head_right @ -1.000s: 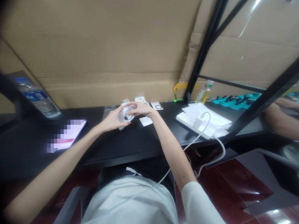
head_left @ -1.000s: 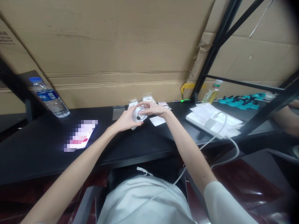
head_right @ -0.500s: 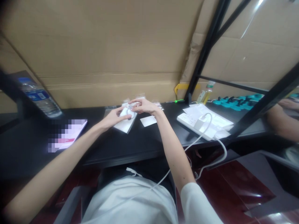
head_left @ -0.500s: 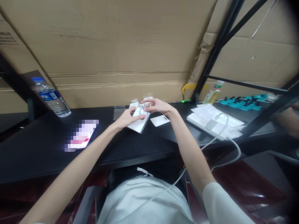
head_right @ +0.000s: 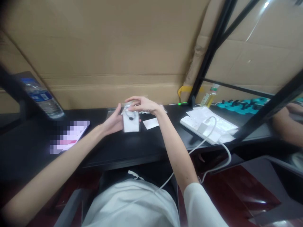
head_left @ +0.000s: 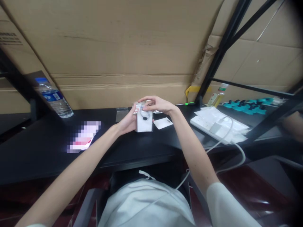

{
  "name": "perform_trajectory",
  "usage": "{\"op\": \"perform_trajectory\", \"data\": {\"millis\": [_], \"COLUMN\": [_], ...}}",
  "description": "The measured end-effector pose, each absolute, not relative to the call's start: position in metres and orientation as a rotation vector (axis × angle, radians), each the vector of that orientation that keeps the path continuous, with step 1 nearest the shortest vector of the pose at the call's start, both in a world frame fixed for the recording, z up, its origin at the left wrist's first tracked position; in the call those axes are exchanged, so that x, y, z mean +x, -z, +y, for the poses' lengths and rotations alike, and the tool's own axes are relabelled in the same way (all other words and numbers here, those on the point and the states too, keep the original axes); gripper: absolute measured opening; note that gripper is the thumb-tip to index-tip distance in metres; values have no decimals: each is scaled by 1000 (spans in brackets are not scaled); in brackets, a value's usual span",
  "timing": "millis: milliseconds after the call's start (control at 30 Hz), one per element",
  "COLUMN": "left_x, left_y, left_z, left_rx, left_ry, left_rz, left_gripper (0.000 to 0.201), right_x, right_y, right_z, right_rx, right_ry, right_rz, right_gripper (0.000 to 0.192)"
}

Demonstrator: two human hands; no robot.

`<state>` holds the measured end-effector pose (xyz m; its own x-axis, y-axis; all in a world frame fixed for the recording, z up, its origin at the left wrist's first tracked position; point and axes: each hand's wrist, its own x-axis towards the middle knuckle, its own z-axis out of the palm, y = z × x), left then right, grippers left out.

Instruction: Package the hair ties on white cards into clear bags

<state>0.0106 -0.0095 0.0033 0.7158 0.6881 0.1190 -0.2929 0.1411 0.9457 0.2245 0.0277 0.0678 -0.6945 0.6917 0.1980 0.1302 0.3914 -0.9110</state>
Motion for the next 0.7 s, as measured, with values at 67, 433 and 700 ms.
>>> {"op": "perform_trajectory", "data": {"millis": [67,433,700], "left_x": [10,10,9], "left_y": [-5,-7,-8], "left_z": [-10,-9,-9], "left_rx": [1197,1125,1160], "left_ry": [-761,-835,-895], "left_rz": [372,405,429], "left_gripper": [90,94,94], "right_x": [224,223,219], "right_y": [-72,-82,-90], "right_z": [27,27,-14], "right_rx": [-699,-776,-832], "right_ry": [-1267,-802,-301], "right_rz": [-2096,-2055,-2251], "right_gripper": [57,60,24]}}
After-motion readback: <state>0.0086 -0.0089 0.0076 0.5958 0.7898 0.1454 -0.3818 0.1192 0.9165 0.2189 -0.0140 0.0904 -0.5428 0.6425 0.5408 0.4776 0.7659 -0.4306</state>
